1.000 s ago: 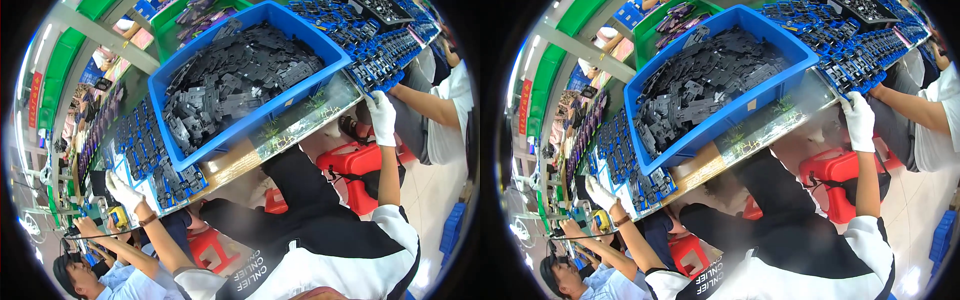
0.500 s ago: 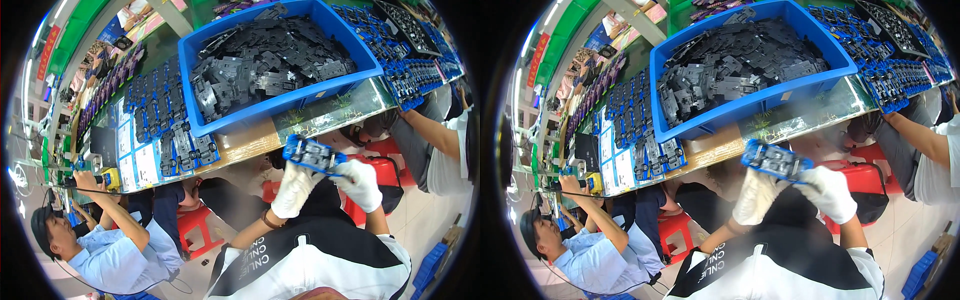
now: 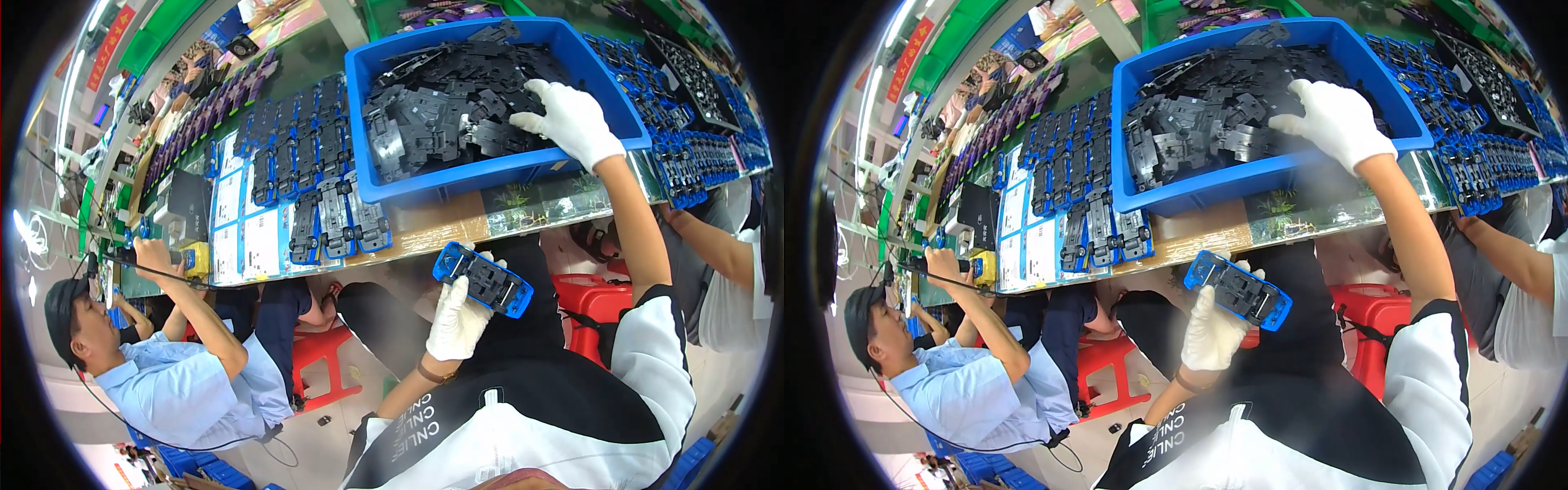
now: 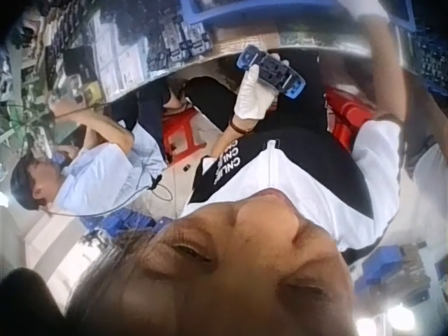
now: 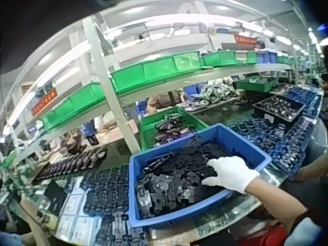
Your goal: The person assembles toy cars by taking black plastic parts from a bin and fitting them into the car bodies by hand.
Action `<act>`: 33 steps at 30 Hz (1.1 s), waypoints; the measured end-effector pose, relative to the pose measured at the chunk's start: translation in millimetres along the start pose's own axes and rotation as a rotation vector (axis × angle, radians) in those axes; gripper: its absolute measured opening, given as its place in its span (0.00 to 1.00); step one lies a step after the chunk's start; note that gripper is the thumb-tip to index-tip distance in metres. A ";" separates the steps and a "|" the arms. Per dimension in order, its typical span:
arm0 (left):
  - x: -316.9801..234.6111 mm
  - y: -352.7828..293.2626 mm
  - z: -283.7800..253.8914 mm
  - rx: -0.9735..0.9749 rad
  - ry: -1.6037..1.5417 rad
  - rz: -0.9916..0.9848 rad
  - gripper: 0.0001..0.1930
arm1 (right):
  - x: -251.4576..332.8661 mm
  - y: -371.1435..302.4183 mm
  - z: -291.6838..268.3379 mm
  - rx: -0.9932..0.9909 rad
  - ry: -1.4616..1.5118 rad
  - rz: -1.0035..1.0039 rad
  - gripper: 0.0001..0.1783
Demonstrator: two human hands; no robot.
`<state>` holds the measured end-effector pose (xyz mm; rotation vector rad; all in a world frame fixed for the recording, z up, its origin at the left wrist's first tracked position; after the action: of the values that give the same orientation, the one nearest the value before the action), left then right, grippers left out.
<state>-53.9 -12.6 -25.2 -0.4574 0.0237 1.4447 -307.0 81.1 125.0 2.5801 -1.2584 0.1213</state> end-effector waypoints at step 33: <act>-22.0 2.9 3.5 0.088 0.074 0.206 0.45 | 155.2 -157.2 29.6 -0.333 0.214 -0.425 0.39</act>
<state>-60.7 -32.2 -16.5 -0.4455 0.1979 1.6215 -88.8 47.2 94.5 2.4005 -0.5818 0.0907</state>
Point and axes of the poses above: each hand's wrist, its own y-axis towards the middle knuckle, its own z-axis out of the palm, x = y × z, the point moved 9 cm from there along y, towards the middle knuckle, and after that the axes turned 8 degrees about -z, right-handed, at the moved point
